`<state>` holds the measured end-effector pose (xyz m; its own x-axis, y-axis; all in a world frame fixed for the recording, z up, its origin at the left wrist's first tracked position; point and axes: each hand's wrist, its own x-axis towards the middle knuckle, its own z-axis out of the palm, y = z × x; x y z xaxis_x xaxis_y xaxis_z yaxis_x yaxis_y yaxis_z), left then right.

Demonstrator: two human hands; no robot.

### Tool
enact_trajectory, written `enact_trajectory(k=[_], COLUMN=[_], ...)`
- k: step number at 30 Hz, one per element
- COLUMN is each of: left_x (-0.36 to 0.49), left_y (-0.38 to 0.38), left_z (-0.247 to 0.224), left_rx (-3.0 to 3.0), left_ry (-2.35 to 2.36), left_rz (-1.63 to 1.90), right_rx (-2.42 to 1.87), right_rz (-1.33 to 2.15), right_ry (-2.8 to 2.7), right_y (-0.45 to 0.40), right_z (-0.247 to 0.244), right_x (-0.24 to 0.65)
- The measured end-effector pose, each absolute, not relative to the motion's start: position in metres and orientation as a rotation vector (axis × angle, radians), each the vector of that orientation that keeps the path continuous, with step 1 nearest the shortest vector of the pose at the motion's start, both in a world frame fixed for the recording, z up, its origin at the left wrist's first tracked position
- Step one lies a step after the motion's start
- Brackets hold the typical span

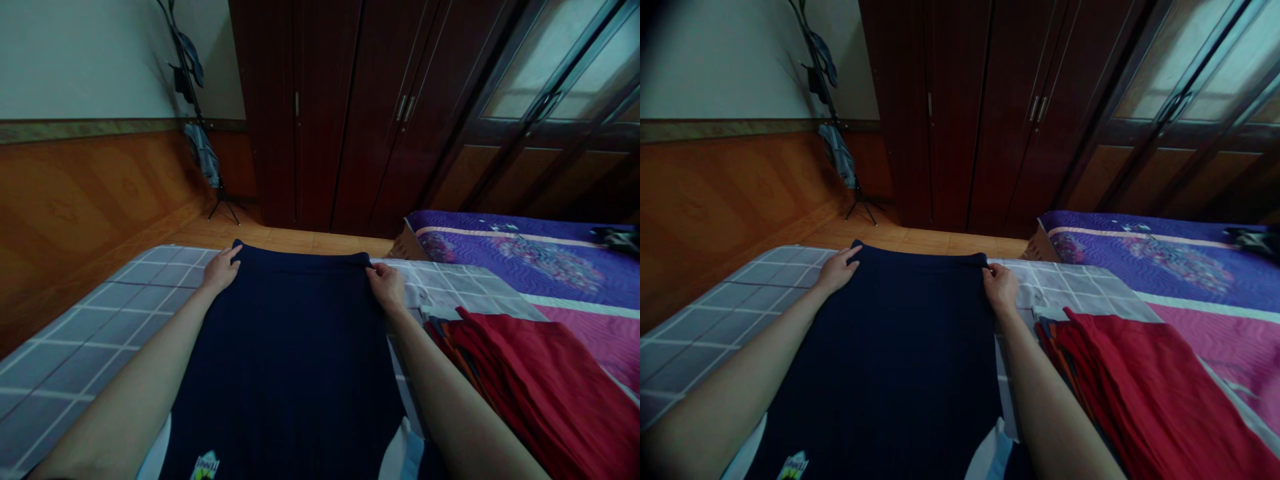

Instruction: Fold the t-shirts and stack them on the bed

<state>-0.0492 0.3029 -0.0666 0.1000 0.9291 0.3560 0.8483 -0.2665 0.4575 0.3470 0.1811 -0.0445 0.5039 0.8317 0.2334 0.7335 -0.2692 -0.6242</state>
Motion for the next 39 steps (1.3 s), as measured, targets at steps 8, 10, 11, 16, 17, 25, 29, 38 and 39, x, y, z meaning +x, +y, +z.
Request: enact_trajectory(k=[8, 10, 11, 16, 17, 25, 29, 38, 39], left_x=[-0.054, -0.056, -0.057, -0.054, -0.052, -0.051, -0.050, -0.088, -0.098], left_y=[0.307, 0.309, 0.309, 0.305, 0.304, 0.302, 0.300, 0.229, 0.210], left_z=[-0.070, -0.071, -0.071, -0.066, -0.065, -0.069, -0.065, -0.015, -0.010], left_rx=[2.254, 2.227, 2.214, 2.207, 2.219, 2.287, 2.207, 2.149, 2.138], left_ry=[1.876, 1.885, 1.888, 1.865, 1.856, 1.799, 1.821, 1.567, 1.550], left_rz=[0.797, 0.804, 0.809, 0.900, 0.922, 0.779, 0.724, 0.507, 0.484], right_rx=[-2.115, -2.086, -2.073, -2.027, -2.027, -2.215, -2.258, -2.270, -2.272], right_rz=[0.252, 0.278, 0.279, 0.114, 0.063, -0.173, -0.206, -0.155, -0.142], right_ry=[-1.373, -1.403, -1.413, -1.369, -1.359, -1.467, -1.541, -1.522, -1.513], right_y=[0.182, 0.184, 0.185, 0.182, 0.181, 0.173, 0.173, 0.176, 0.177], right_z=[-0.040, -0.041, -0.042, -0.042, -0.041, -0.046, -0.047, -0.045, -0.046], right_x=[0.347, 0.351, 0.352, 0.350, 0.348, 0.343, 0.344, 0.347, 0.347])
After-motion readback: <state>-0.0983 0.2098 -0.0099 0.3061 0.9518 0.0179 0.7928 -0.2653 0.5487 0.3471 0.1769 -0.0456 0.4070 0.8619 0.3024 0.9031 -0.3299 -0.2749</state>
